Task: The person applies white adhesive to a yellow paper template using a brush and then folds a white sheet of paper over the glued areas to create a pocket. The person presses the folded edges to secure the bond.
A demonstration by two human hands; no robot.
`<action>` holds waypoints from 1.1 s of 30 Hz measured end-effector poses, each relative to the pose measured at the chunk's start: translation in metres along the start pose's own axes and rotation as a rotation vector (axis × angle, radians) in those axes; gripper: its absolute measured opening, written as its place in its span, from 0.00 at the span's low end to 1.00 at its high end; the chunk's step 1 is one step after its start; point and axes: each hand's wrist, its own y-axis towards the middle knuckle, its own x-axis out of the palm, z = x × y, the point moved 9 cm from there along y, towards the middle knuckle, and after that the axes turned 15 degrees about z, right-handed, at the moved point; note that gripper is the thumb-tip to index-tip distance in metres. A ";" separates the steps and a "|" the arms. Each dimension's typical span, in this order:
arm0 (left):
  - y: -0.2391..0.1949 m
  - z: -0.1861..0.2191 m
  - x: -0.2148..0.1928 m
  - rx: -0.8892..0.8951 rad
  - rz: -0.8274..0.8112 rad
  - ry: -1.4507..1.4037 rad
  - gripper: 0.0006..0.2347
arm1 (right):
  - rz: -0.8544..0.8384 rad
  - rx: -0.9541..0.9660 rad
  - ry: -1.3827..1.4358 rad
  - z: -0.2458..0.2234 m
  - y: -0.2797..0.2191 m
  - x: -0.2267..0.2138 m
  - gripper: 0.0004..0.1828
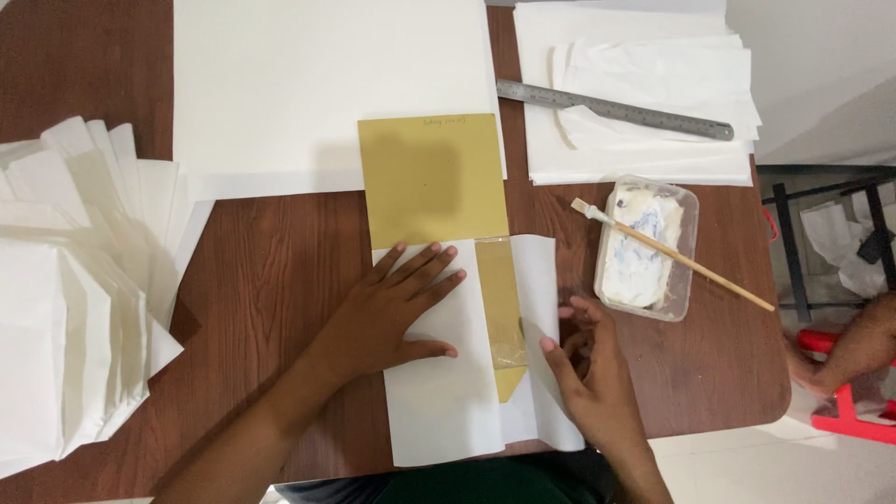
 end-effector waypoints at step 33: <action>0.002 -0.001 0.004 -0.046 -0.065 -0.008 0.41 | -0.206 -0.668 0.139 -0.085 0.009 0.055 0.11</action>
